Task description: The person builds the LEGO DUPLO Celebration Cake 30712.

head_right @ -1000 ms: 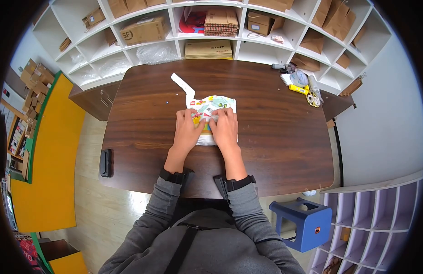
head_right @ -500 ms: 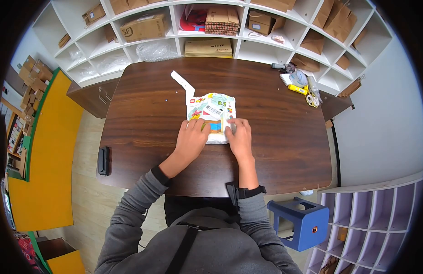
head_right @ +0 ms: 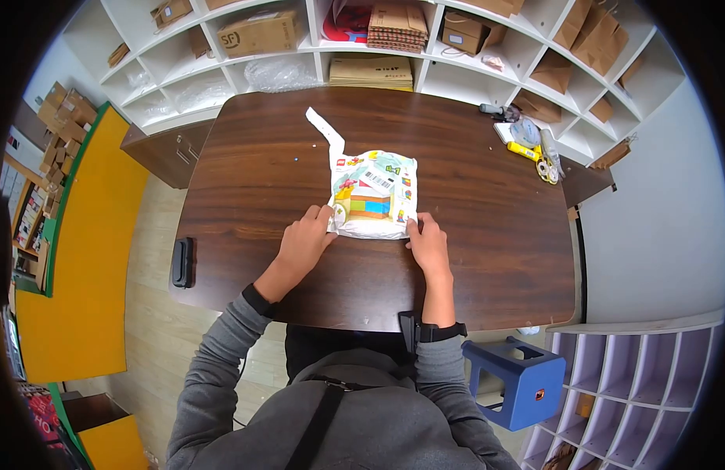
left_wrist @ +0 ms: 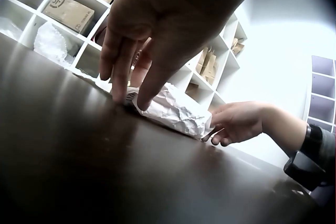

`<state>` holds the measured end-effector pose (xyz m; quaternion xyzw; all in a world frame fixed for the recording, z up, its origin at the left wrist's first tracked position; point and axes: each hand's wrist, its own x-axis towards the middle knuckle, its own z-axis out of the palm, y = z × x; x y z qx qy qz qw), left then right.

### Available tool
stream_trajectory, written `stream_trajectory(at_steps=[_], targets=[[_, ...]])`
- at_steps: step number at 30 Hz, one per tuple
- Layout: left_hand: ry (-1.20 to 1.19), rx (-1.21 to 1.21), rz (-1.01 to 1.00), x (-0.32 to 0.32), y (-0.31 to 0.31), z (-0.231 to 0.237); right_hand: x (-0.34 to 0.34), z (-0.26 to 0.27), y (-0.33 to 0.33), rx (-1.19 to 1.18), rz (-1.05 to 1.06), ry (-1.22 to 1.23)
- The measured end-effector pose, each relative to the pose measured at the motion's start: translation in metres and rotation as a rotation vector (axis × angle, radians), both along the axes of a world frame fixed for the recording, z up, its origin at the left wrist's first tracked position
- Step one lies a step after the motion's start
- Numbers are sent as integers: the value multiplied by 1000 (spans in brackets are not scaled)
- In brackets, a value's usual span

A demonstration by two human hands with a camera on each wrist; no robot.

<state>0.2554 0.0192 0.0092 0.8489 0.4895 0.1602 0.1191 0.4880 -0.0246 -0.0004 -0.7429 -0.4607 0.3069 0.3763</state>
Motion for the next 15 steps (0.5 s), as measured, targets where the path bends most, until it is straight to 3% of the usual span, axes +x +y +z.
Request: stream_trajectory(at_steps=[8, 11, 15], targets=[[-204, 54, 23, 9, 2, -8, 2, -5, -3, -25, 17, 46], [-392, 39, 2, 8, 0, -12, 4, -7, -3, 12, 13, 61], [-673, -88, 172, 10, -10, -17, 3, -2, -5, 36, -14, 68]])
